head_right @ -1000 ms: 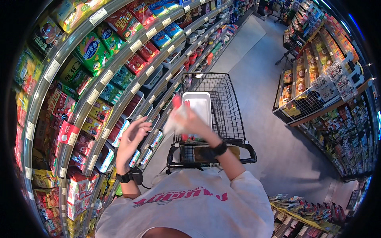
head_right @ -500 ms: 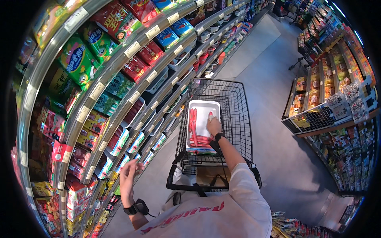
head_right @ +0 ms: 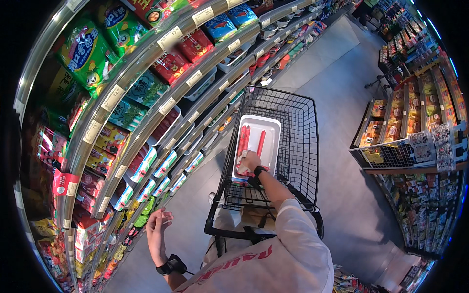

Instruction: Wiping packaged sausages with a cloth and organizing them in a tray or shelf in a supermarket.

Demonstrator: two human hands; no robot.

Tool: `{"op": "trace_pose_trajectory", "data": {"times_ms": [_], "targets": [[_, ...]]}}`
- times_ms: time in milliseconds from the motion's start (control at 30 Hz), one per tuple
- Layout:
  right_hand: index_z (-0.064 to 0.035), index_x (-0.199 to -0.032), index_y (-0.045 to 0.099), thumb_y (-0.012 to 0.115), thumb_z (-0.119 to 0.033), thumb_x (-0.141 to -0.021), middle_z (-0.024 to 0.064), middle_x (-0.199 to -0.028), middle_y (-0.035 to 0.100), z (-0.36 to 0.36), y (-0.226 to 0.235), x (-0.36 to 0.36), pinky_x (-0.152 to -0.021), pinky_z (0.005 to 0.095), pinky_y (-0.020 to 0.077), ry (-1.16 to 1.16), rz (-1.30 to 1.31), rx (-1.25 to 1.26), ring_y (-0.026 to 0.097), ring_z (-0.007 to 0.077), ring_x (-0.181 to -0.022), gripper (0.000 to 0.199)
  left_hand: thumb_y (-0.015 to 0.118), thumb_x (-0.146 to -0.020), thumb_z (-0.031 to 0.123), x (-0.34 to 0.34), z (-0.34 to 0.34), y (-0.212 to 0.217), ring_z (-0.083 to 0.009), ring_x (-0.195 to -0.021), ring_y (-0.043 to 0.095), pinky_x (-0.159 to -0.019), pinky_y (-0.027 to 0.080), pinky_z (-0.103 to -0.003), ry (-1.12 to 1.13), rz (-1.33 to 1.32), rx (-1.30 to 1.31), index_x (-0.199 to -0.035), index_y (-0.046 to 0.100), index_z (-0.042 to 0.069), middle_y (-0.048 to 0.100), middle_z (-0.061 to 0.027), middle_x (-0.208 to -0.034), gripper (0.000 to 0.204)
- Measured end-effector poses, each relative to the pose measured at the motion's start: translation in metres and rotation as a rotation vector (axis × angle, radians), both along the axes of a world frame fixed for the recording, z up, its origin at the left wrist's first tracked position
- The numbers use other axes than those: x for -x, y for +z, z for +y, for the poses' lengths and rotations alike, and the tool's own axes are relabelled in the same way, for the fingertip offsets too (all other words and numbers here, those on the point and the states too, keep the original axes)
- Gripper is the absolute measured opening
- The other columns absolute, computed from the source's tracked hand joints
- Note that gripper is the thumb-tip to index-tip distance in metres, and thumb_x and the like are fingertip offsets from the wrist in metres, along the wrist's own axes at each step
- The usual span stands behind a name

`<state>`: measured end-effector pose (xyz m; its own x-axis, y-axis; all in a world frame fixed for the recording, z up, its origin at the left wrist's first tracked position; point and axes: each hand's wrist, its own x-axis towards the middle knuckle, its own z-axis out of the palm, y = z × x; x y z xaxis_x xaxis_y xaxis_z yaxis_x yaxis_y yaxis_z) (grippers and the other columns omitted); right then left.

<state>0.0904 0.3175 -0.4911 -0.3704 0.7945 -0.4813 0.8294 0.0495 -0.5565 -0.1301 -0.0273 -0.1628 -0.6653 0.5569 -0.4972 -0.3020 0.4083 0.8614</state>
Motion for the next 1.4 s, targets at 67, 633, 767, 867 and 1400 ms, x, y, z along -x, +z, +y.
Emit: {"op": "trace_pose_trajectory", "data": {"times_ms": [67, 633, 767, 867, 1400], "targets": [[-0.0029, -0.101, 0.069, 0.072, -0.028, -0.075, 0.02, -0.1, 0.07, 0.006, 0.017, 0.003, -0.08, 0.0473, 0.0563, -0.119, -0.114, -0.05, 0.069, 0.038, -0.091, 0.037, 0.056, -0.101, 0.031, 0.002, -0.007, -0.002, -0.0198, -0.094, 0.068, -0.082, 0.051, -0.03, 0.017, 0.001, -0.004, -0.121, 0.062, -0.001, 0.07, -0.0112, -0.102, 0.039], [-0.0061, -0.089, 0.071, 0.068, -0.024, -0.078, 0.0204, -0.081, 0.07, 0.048, -0.042, 0.025, -0.075, 0.0486, 0.0562, -0.188, -0.089, -0.177, 0.07, 0.039, -0.085, 0.021, 0.055, -0.102, 0.03, 0.002, -0.026, -0.008, -0.0198, -0.093, 0.069, -0.08, 0.052, -0.031, 0.037, -0.004, 0.089, -0.118, 0.062, -0.002, 0.07, -0.0117, -0.1, 0.036], [-0.0065, -0.097, 0.072, 0.072, -0.028, -0.078, 0.0194, -0.099, 0.069, 0.024, -0.036, 0.025, -0.08, 0.0471, 0.0568, -0.107, -0.185, -0.173, 0.068, 0.0374, -0.096, 0.029, 0.055, -0.102, 0.028, 0.007, -0.023, -0.012, -0.0203, -0.094, 0.069, -0.08, 0.052, -0.031, -0.028, 0.019, 0.061, -0.12, 0.062, -0.002, 0.07, -0.012, -0.101, 0.035], [-0.0053, -0.104, 0.072, 0.076, -0.033, -0.077, 0.019, -0.115, 0.065, 0.015, -0.007, 0.032, -0.087, 0.045, 0.0559, -0.091, -0.266, -0.122, 0.064, 0.0358, -0.109, 0.039, 0.055, -0.102, 0.028, 0.007, -0.023, -0.007, -0.0206, -0.095, 0.069, -0.08, 0.052, -0.031, -0.087, 0.036, 0.054, -0.12, 0.061, -0.002, 0.07, -0.0125, -0.102, 0.036], [0.0035, -0.107, 0.067, 0.072, -0.023, -0.089, 0.0053, -0.088, 0.07, -0.052, 0.34, -0.048, -0.074, 0.0268, 0.0524, 0.073, 0.686, 0.202, 0.064, 0.0109, -0.081, 0.032, 0.062, -0.098, 0.019, 0.005, 0.062, 0.047, -0.0195, -0.095, 0.068, -0.083, 0.053, -0.03, -0.447, -0.03, -0.425, -0.137, 0.049, -0.004, 0.067, -0.013, -0.109, 0.047]]}}
